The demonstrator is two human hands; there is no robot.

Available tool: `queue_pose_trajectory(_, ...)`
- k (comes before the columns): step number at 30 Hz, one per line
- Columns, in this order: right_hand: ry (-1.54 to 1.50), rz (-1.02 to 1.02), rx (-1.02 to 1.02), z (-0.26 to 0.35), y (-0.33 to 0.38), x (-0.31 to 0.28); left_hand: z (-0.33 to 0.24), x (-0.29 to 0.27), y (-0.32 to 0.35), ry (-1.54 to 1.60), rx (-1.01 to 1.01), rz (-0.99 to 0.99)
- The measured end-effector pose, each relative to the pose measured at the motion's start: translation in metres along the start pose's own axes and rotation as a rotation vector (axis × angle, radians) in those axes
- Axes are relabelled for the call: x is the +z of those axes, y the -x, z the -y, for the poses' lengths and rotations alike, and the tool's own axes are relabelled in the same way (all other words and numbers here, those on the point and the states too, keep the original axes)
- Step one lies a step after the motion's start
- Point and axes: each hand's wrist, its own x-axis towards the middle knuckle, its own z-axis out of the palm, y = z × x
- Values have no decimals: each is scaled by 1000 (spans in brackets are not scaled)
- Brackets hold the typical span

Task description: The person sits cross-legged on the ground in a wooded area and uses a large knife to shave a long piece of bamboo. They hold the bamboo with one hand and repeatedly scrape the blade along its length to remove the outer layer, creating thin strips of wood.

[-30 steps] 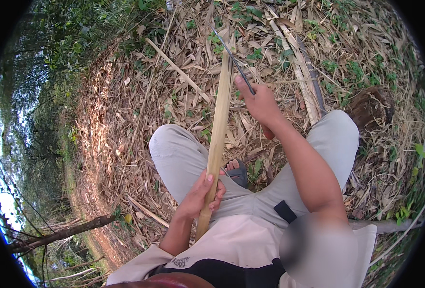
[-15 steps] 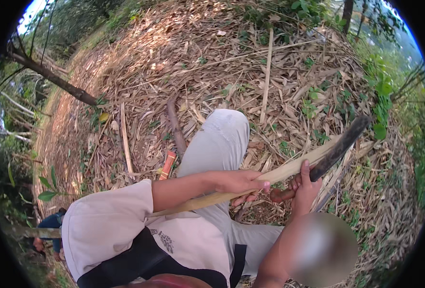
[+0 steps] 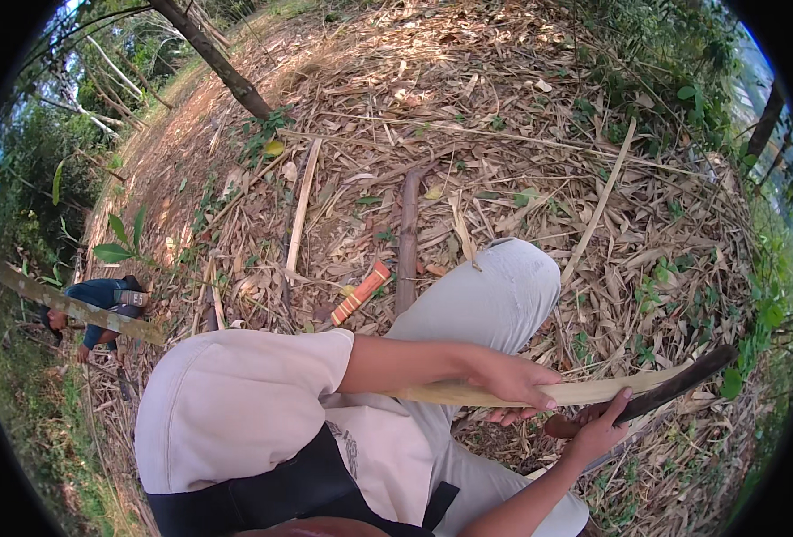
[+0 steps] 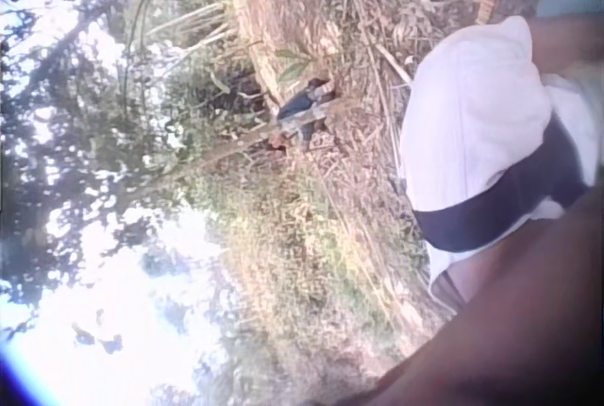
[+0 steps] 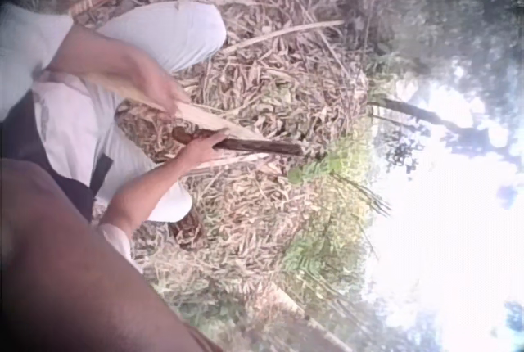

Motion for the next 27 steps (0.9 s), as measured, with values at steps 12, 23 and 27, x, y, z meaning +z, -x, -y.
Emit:
queue_pose_trajectory(12, -159, 45, 23, 0, 17, 15, 24, -12, 12, 111, -88, 8)
queue_pose_trajectory(23, 586, 303, -697, 4, 30, 18, -12, -2, 15, 151, -78, -230)
queue_pose_trajectory(27, 631, 287, -774, 3, 37, 19, -17, 5, 16, 202, -128, -283)
